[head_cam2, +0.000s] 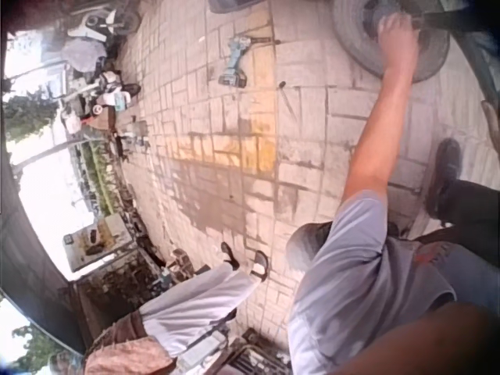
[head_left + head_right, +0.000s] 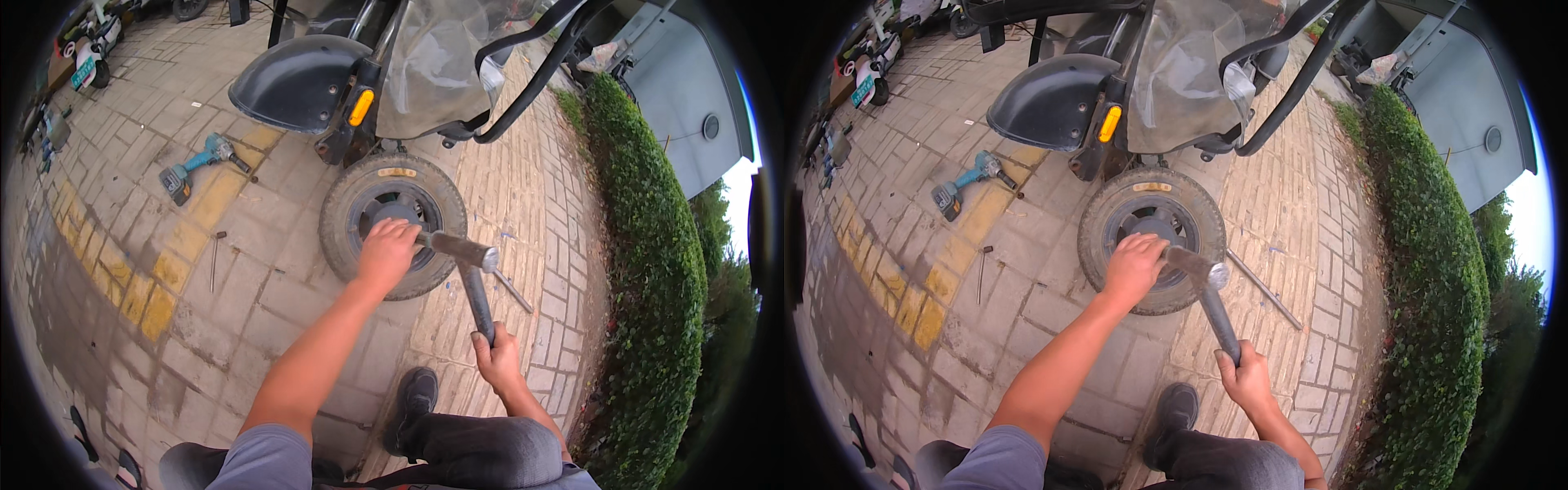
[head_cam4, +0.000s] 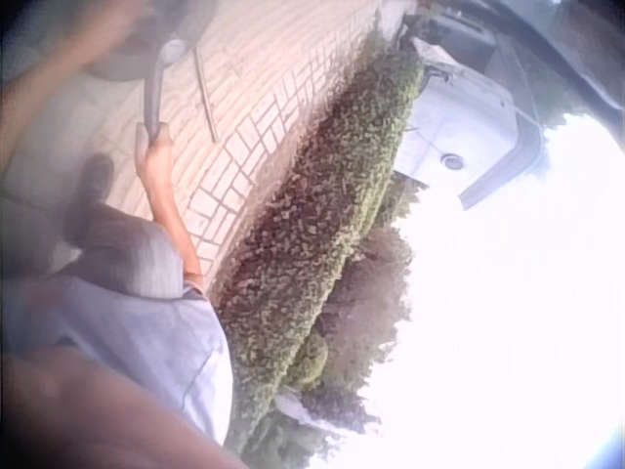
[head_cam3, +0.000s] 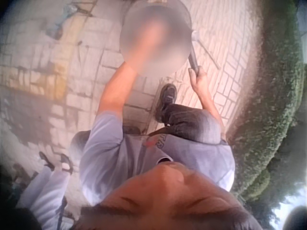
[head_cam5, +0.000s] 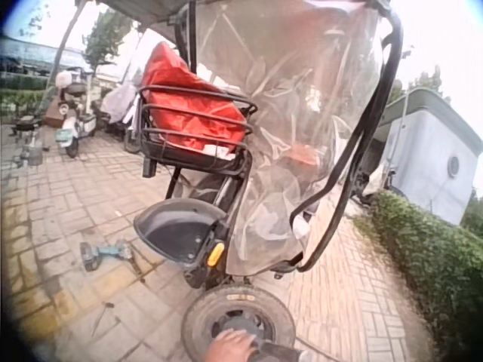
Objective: The person removes the front wheel of a three-wheeled electric vehicle using a cordless impact wrench and a hammer. They loosen bolts, detach the wheel, and then use a hammer and chisel to remove the hub bearing from the wheel.
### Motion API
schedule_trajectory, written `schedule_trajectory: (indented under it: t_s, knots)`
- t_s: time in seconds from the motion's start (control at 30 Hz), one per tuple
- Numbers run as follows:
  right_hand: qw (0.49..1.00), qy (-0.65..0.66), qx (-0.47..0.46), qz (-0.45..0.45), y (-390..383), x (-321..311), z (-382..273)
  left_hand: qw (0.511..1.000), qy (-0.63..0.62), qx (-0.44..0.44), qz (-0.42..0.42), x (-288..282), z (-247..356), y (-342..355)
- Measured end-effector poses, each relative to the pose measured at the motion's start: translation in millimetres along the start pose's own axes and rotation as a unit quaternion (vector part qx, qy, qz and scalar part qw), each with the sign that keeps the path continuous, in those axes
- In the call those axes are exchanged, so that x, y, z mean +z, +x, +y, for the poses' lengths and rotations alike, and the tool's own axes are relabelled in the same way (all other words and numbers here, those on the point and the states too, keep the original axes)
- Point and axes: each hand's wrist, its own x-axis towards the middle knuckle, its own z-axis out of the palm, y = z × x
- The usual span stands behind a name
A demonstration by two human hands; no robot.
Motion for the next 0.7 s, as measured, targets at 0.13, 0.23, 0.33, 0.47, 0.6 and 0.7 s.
schedule_trajectory:
  t_s: [0.13,0.23,0.33,0.47,0.6,0.7]
  knots:
    - [0.931,0.313,-0.158,0.103,8.6,-22.8,-34.0,1.0,-0.002,-0.002,0.006,1.4,-3.4,-13.1]
    - [0.857,0.435,-0.256,0.104,8.7,-4.5,-21.5,1.0,-0.012,0.007,0.005,1.3,0.9,-5.4]
    - [0.995,-0.086,0.009,-0.04,10.0,7.6,3.7,1.0,0.0,0.01,-0.003,0.4,2.6,-3.9]
    - [0.998,0.026,0.035,-0.042,6.0,3.3,-15.2,0.998,-0.042,-0.042,0.03,-9.2,-8.0,-15.2]
    - [0.986,0.159,0.042,0.004,11.1,-19.5,-22.0,0.97,-0.177,-0.143,0.085,-14.9,-18.8,-11.7]
    - [0.995,0.099,-0.01,0.01,32.1,-40.3,-38.3,0.966,-0.192,-0.161,0.064,-13.9,-29.7,-14.7]
